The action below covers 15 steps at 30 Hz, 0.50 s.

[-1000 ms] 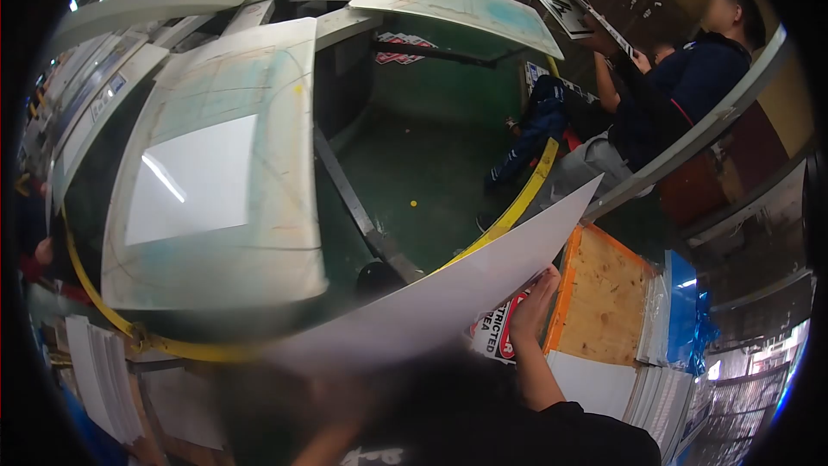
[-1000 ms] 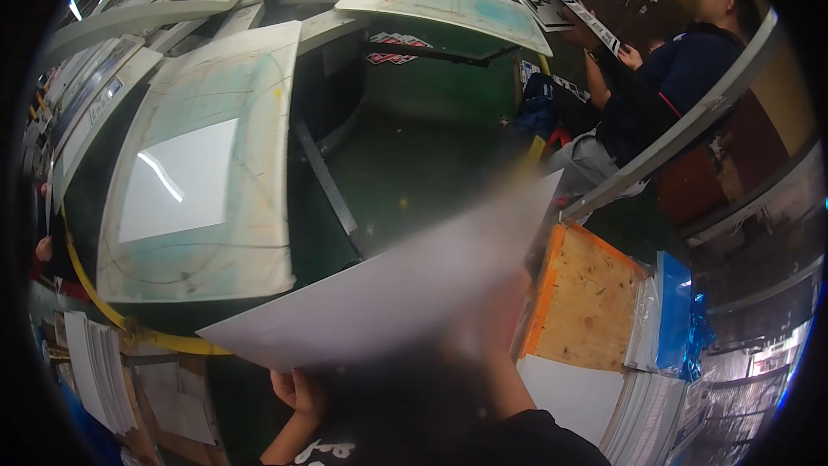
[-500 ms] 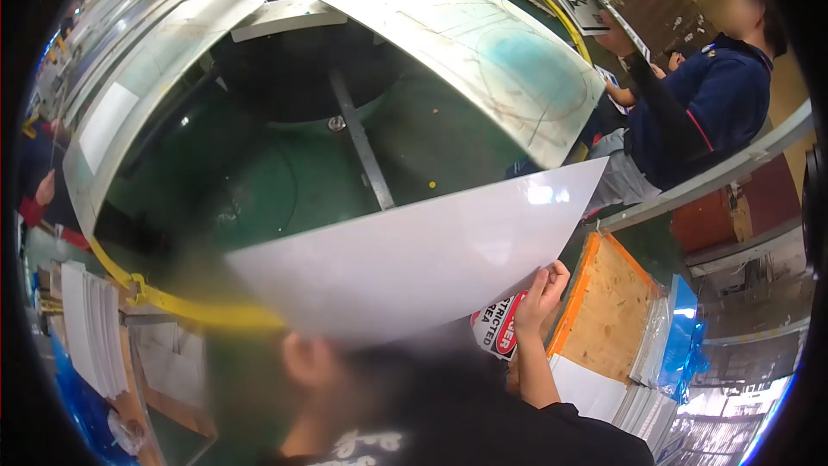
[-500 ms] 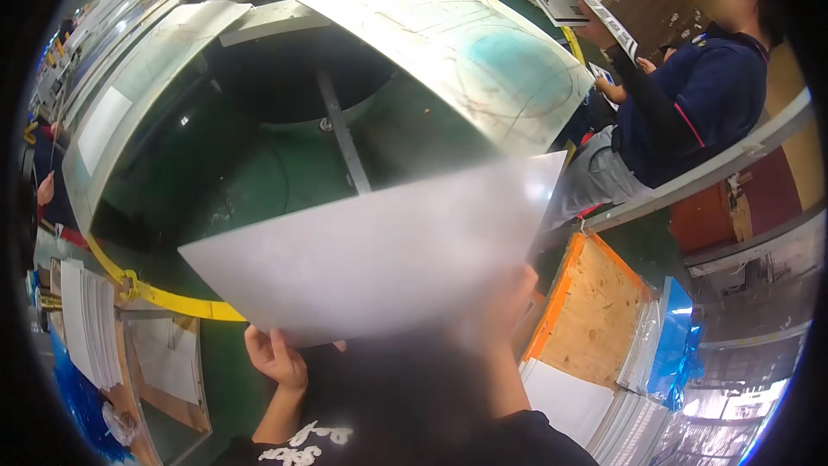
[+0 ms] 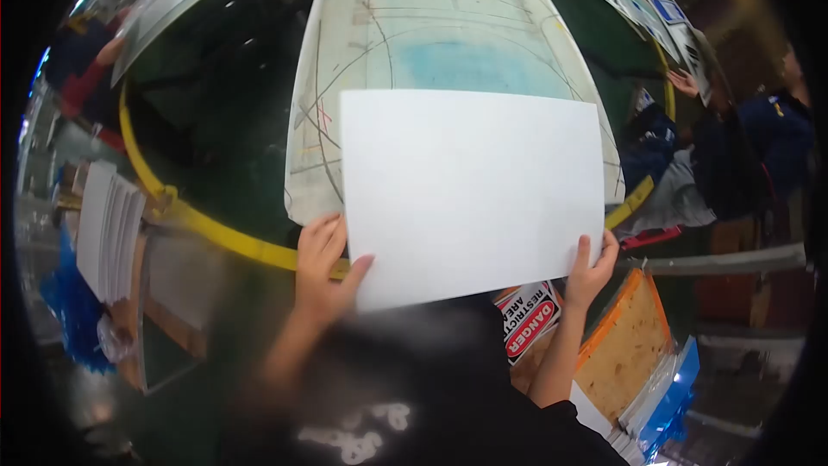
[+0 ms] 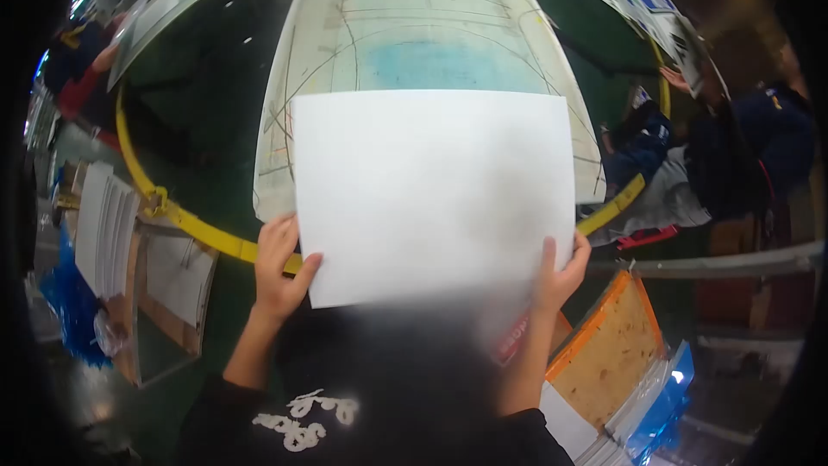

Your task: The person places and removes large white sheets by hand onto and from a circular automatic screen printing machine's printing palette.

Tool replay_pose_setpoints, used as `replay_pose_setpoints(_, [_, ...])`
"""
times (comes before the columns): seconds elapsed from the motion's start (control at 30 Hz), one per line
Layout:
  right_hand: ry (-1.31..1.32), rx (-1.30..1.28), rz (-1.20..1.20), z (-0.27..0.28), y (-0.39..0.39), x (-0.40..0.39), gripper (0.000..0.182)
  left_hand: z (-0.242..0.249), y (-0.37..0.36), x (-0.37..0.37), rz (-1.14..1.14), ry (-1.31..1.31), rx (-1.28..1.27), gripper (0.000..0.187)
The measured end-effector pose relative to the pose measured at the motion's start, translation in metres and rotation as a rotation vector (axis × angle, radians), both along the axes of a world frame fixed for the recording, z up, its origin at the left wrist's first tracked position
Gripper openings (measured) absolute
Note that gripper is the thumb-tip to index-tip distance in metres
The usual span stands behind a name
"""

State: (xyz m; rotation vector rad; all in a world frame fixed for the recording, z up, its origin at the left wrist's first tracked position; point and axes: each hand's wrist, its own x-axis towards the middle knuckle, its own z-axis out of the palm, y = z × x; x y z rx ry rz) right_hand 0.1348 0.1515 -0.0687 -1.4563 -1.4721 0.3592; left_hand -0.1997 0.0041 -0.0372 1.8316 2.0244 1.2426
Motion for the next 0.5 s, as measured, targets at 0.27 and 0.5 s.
replay_pose_setpoints(0.27, [0.018, -0.044, 0.178, 0.021, 0.082, -0.035, 0.051, 0.024, 0.078, -0.067, -0.077, 0.269, -0.064, 0.065])
replay_pose_setpoints(0.5, [-0.23, -0.034, 0.143, 0.039, 0.151, -0.113, 0.076, -0.008, 0.185, -0.155, 0.101, 0.396, -0.231, 0.074])
